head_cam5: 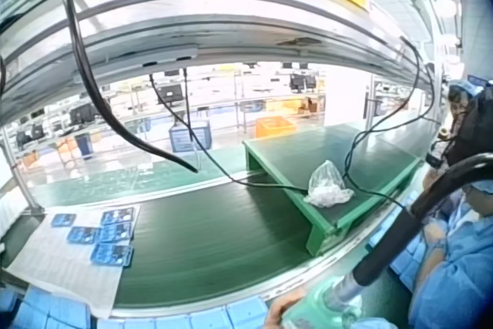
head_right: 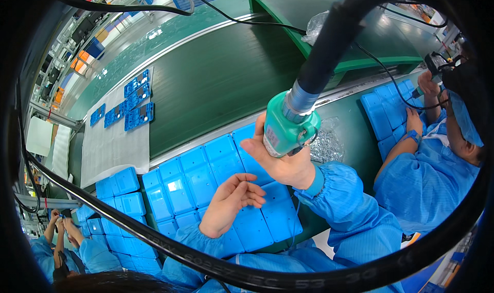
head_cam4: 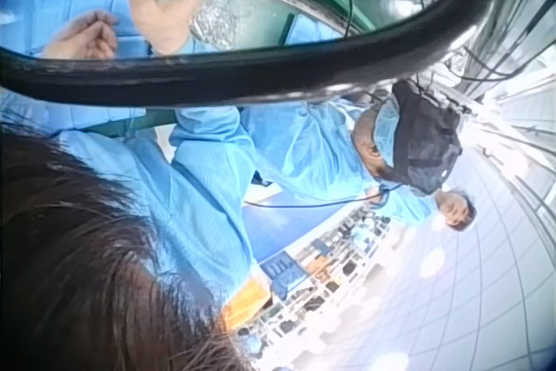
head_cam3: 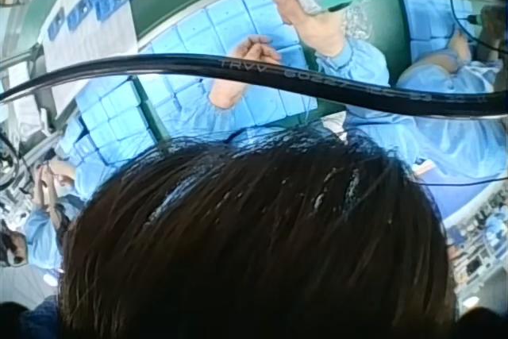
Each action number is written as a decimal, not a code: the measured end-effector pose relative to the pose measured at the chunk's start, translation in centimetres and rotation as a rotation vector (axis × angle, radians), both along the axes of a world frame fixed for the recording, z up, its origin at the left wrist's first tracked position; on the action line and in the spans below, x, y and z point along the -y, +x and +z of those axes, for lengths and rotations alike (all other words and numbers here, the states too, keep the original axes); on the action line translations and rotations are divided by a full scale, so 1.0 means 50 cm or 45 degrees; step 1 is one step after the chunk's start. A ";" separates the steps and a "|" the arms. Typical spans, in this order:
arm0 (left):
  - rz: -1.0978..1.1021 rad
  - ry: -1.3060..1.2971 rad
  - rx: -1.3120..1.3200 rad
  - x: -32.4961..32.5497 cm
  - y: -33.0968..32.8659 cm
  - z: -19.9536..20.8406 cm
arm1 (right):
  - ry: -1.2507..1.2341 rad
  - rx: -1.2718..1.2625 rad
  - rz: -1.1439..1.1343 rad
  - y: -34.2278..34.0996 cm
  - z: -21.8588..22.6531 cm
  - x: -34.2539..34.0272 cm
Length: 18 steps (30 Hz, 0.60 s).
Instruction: Using an electric screwdriver to fasten screws into blue plastic electronic housings on an assembly line.
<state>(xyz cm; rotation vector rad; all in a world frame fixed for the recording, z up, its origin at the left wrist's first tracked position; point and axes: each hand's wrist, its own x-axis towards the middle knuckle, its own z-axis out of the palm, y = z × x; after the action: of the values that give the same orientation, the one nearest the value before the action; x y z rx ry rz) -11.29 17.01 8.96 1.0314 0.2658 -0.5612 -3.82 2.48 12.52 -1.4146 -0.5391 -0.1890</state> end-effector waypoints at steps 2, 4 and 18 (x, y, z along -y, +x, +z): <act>-0.047 0.060 -0.030 0.006 0.011 0.004 | -0.007 0.012 0.014 0.001 -0.002 0.000; -0.096 0.119 -0.062 0.014 0.028 0.003 | -0.016 0.022 0.027 0.001 -0.005 0.000; -0.273 0.567 0.200 0.023 0.100 -0.032 | 0.085 -0.124 0.001 -0.012 -0.018 -0.004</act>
<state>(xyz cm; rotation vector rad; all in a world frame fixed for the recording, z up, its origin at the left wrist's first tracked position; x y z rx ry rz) -6.28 15.83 7.36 1.5410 0.1434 -0.6244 -4.42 2.69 11.61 -1.3509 -0.4497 -0.1356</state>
